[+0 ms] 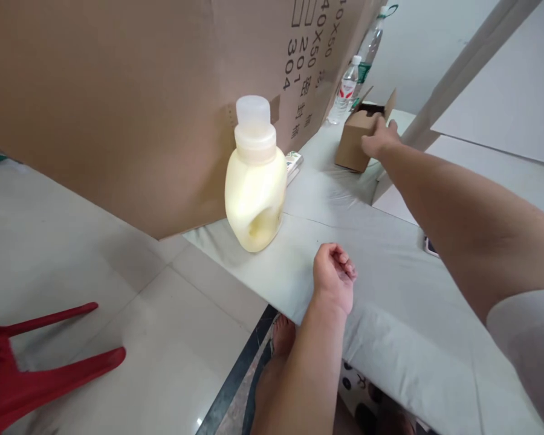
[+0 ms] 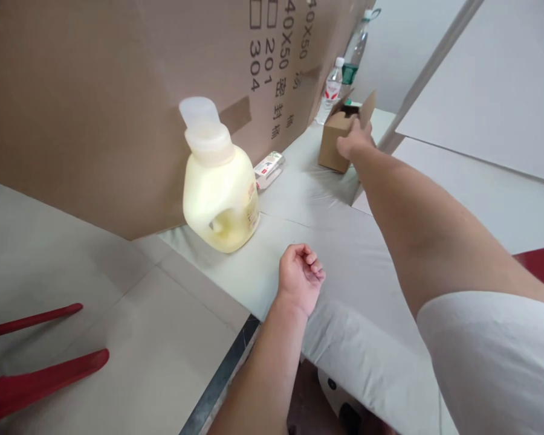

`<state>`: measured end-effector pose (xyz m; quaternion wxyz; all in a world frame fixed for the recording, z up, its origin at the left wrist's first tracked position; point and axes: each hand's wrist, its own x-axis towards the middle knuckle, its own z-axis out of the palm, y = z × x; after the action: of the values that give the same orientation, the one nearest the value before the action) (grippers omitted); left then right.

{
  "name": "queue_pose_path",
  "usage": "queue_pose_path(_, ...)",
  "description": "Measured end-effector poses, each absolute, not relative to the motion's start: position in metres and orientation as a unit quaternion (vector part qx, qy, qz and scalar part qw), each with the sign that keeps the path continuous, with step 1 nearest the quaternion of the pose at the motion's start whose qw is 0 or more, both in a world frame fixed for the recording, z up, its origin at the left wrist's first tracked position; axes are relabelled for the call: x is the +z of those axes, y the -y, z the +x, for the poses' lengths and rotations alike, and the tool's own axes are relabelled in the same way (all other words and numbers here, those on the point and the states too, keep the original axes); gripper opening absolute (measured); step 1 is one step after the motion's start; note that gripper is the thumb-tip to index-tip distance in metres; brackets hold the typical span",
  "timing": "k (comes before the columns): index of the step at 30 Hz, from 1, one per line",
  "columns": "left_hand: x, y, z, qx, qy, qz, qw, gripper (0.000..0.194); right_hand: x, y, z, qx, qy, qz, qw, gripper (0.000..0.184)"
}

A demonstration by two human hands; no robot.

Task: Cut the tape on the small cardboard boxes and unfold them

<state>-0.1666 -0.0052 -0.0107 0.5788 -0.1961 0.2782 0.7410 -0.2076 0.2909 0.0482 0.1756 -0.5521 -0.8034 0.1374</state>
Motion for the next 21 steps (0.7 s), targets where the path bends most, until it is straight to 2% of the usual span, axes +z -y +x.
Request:
queue_pose_path(6, -0.012, 0.009, -0.173, 0.765, -0.289, -0.190, 0.543, 0.010, 0.038, -0.260, -0.182, 0.139, 0.849, -0.468, 0.205, 0.073)
queue_pose_path(10, -0.013, 0.015, -0.168, 0.788, -0.341, -0.143, 0.493, 0.014, 0.027, -0.199, -0.133, 0.154, 0.856, -0.398, 0.292, 0.064)
queue_pose_path(13, -0.016, 0.022, -0.164, 0.813, -0.429, -0.095, 0.381, 0.015, 0.020, -0.143, -0.066, 0.243, 0.804, -0.406, 0.360, 0.049)
queue_pose_path(17, -0.016, 0.031, -0.150, 0.835, -0.506, 0.056, 0.210, 0.010, 0.012, -0.078, 0.047, 0.383, 0.672, -0.457, 0.439, 0.040)
queue_pose_path(19, -0.012, 0.034, -0.135, 0.822, -0.478, 0.213, 0.226, 0.020, 0.005, -0.051, 0.100, 0.373, 0.625, -0.495, 0.474, 0.036)
queue_pose_path(21, -0.009, 0.035, -0.116, 0.764, -0.426, 0.375, 0.308, 0.025, -0.005, -0.031, 0.141, 0.353, 0.606, -0.519, 0.488, 0.030)
